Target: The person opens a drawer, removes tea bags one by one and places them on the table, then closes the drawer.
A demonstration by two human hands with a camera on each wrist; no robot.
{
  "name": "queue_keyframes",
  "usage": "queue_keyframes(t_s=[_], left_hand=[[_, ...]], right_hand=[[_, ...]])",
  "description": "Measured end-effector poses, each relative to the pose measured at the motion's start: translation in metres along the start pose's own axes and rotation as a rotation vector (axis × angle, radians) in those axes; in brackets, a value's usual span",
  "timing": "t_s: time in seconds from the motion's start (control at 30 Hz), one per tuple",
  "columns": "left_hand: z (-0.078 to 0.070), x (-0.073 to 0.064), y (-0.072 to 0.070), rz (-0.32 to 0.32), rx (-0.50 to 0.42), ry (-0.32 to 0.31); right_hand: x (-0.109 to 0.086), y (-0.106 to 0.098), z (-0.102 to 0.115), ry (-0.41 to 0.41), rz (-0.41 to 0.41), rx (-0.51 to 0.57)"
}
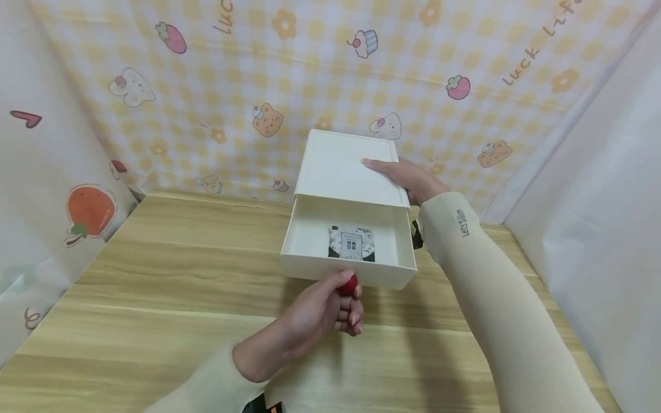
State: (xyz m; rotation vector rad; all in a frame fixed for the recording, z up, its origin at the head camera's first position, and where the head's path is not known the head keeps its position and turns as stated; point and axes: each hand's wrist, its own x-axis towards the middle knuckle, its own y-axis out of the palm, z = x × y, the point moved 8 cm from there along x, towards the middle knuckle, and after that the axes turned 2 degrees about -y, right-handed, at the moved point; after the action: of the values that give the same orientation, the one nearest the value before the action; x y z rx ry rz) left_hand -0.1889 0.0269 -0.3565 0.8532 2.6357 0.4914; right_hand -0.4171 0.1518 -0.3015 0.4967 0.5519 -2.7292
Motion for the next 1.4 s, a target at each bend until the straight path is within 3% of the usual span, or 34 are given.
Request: queue_keyframes(t_s=[0.4,0.67,0.77,0.87,0.93,1.03,1.1,1.17,1.27,1.4], left_hand=[[0.006,-0.011,0.004,0.016,-0.013,0.009],[0.013,-0.016,0.003,0.088,0.013,-0.045],[0.009,-0.025,0.002,0.083,0.15,-0.05],[-0.01,-0.038,0.002,0.038,0.424,0.037],[-0.033,-0.048,0.003,-0.036,0.657,0.15],[-0.076,-0.065,0.01,-0.176,0.988,0.393],[-0.102,-0.074,0.016,-0.261,1.13,0.529],[-0.122,-0.078,0.021,-0.305,1.204,0.613],[-0.139,-0.072,0.019,-0.308,1.231,0.603],[-0.147,-0.052,0.009,-0.277,1.281,0.452]], right_hand=[[0.0,0.002,0.001,-0.004,-0.001,0.003],[0.0,0.001,0.003,-0.035,0.019,0.014],[0.0,0.002,0.003,-0.033,0.018,0.006],[0.0,0.001,0.003,-0.038,0.017,0.003],[-0.001,0.001,0.004,-0.047,0.017,-0.005],[-0.002,0.0,0.005,-0.056,0.013,0.001],[-0.001,0.0,0.005,-0.056,0.018,0.005],[-0.001,0.001,0.004,-0.051,0.024,0.023],[-0.001,0.003,0.003,-0.048,0.03,0.035],[-0.002,0.003,0.004,-0.053,0.019,0.026]])
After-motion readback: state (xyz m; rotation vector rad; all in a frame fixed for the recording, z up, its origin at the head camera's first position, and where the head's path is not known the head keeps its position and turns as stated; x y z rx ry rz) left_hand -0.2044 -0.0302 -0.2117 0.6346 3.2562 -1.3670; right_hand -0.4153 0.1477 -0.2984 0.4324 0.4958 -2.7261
